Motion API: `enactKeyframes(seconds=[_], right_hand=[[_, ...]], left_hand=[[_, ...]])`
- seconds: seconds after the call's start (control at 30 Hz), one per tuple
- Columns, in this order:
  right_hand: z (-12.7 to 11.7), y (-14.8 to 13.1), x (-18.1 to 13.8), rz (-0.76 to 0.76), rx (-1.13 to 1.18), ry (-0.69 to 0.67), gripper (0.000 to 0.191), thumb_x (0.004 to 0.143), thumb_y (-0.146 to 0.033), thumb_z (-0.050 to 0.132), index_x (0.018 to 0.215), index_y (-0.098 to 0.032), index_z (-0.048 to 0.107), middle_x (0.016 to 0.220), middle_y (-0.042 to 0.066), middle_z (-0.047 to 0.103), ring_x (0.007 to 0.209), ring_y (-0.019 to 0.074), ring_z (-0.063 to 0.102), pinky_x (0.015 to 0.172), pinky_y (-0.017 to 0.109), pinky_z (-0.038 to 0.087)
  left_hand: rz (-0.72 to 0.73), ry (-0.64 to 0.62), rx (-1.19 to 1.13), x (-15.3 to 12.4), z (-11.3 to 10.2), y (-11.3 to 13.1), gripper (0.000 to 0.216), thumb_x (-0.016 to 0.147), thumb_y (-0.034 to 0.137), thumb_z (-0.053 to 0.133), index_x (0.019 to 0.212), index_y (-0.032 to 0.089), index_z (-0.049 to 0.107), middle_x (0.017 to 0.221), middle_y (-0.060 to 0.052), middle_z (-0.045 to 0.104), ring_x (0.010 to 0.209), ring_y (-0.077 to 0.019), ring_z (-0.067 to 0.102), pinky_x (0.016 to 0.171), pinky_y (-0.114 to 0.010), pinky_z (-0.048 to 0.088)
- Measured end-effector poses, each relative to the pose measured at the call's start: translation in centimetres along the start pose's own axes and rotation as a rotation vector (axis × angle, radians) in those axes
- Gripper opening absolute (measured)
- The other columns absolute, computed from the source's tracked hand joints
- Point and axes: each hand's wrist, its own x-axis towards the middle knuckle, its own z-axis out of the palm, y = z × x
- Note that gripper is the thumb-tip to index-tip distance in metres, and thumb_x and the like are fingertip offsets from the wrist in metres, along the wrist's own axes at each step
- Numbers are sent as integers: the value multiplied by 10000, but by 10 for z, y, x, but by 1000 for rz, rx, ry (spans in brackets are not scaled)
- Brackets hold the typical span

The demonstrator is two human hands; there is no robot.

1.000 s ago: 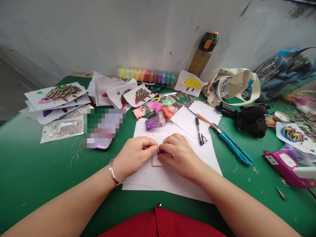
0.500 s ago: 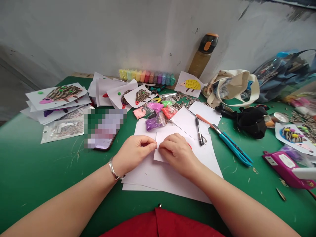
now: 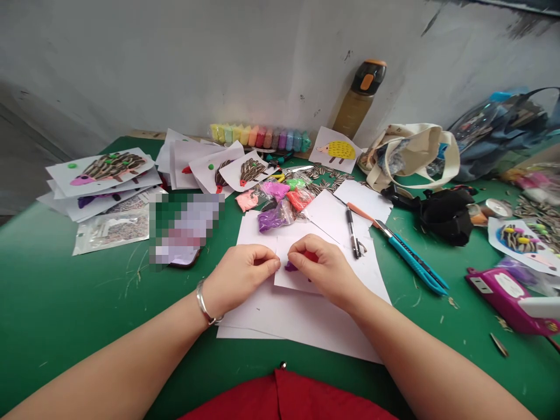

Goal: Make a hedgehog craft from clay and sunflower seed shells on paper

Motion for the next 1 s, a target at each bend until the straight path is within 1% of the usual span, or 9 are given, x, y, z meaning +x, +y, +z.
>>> enactKeyframes(seconds=[0.1,0.23,0.4,0.53,0.67,0.77,0.83,0.9,1.0], right_hand=[[0,-1,-3,-65,-10,34,115,872,-185,616,789,-237,677,825,-6,652,847,163,605,757,307,472],[5,-3,-7,-296,-123,125,107,904,-194,611,878,-221,711,848,27,653,876,178,589,785,324,471],[8,-8,-10,-478,-257,195,119,921,-175,591,902,-192,707,849,52,654,846,188,568,765,345,457],[5,-10,-10,-611,-405,271,82,905,-166,611,900,-174,692,840,59,664,810,191,556,757,364,439],[1,-8,-8,-708,-548,353,99,882,-115,607,855,-173,681,811,57,663,771,186,537,755,370,423],[0,-5,-8,-680,-564,361,151,886,-94,569,833,-184,679,798,53,656,746,180,529,751,371,413],[-1,-2,-6,-600,-473,333,176,912,-126,535,833,-193,677,812,54,652,768,182,545,755,363,420],[-4,-1,-2,-458,-306,298,188,930,-175,512,834,-202,672,839,52,649,806,182,569,763,346,438],[-15,-2,11,-149,-60,261,154,900,-262,556,811,-207,669,850,31,651,805,173,581,746,318,447]], left_hand=[[-10,36,-63,-2,-2,3,269,839,401,582,797,196,751,810,-3,739,797,-197,644,719,-278,456],[-40,42,-340,-3,-2,5,254,805,405,665,789,168,754,801,-24,727,777,-172,614,722,-262,465],[-139,-39,-731,-5,3,8,262,758,390,764,724,132,732,717,-26,656,695,-128,564,665,-237,470],[-202,-101,-937,-6,5,6,239,782,352,774,763,117,740,820,-61,684,775,-132,591,707,-233,491],[-232,-182,-1046,-6,5,7,201,841,315,732,896,124,764,941,-91,715,894,-155,632,746,-225,496],[-240,-235,-1097,-8,5,9,205,865,288,707,995,138,762,1008,-102,726,945,-172,655,808,-253,512],[-245,-245,-1089,-9,5,10,233,867,290,703,1039,141,754,1058,-118,729,968,-184,665,844,-274,518],[-256,-237,-1051,-11,4,10,272,855,313,711,1067,145,746,1089,-129,732,980,-200,673,863,-298,525],[-210,-154,-905,-9,2,7,309,834,384,714,1040,156,748,1069,-120,746,972,-224,687,873,-339,538]])
